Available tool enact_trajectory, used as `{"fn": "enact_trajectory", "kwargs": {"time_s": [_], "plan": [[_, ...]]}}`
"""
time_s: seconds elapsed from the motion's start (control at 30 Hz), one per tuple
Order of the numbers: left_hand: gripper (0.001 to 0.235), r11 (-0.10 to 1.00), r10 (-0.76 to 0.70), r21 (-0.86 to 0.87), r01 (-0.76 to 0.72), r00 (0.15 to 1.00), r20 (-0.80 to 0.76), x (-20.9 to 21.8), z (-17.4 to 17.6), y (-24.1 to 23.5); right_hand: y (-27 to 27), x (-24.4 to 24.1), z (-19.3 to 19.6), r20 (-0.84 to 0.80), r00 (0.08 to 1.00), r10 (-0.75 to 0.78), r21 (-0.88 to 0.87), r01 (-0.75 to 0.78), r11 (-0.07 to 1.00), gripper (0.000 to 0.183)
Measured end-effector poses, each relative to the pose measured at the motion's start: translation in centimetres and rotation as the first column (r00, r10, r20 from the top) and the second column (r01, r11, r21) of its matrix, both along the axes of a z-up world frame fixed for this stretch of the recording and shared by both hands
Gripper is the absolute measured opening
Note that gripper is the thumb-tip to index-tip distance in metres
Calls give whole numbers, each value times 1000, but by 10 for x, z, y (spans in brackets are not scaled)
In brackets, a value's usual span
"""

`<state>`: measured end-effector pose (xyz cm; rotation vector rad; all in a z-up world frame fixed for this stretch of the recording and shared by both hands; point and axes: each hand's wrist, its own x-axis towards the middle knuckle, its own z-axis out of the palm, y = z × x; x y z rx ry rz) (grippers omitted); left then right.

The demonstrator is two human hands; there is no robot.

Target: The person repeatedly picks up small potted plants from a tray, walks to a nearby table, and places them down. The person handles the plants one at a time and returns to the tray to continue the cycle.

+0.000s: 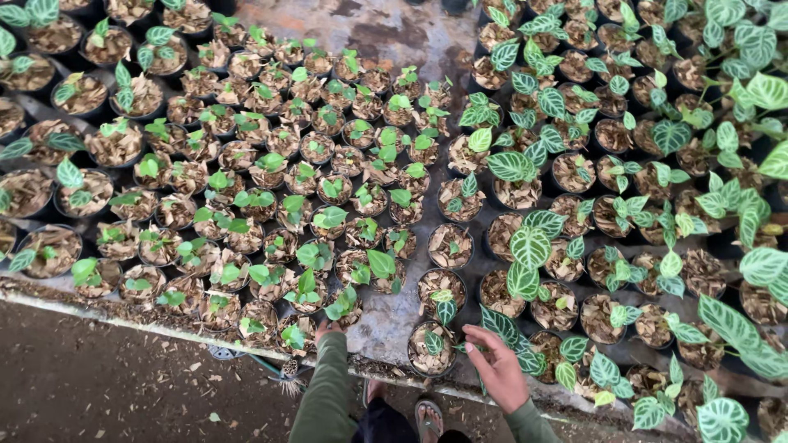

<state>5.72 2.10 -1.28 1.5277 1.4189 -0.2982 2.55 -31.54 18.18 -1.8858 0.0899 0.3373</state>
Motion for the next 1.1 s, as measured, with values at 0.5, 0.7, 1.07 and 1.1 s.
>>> {"fn": "enact_trajectory", "kwargs": {"time_s": [0.5,0.7,1.07,1.1], "plan": [[49,914,-323,322,245,922,215,-83,-3,-13,31,15,10,69,998,14,70,-19,997,38],[40,869,-484,319,378,783,390,-53,53,-5,35,18,5,41,998,-43,132,37,991,38],[40,722,-512,170,671,352,784,41,123,-67,18,-7,14,-12,966,-258,201,255,946,51],[40,709,-521,155,688,363,773,41,127,-79,14,-12,14,-15,958,-287,253,281,926,52]]}}
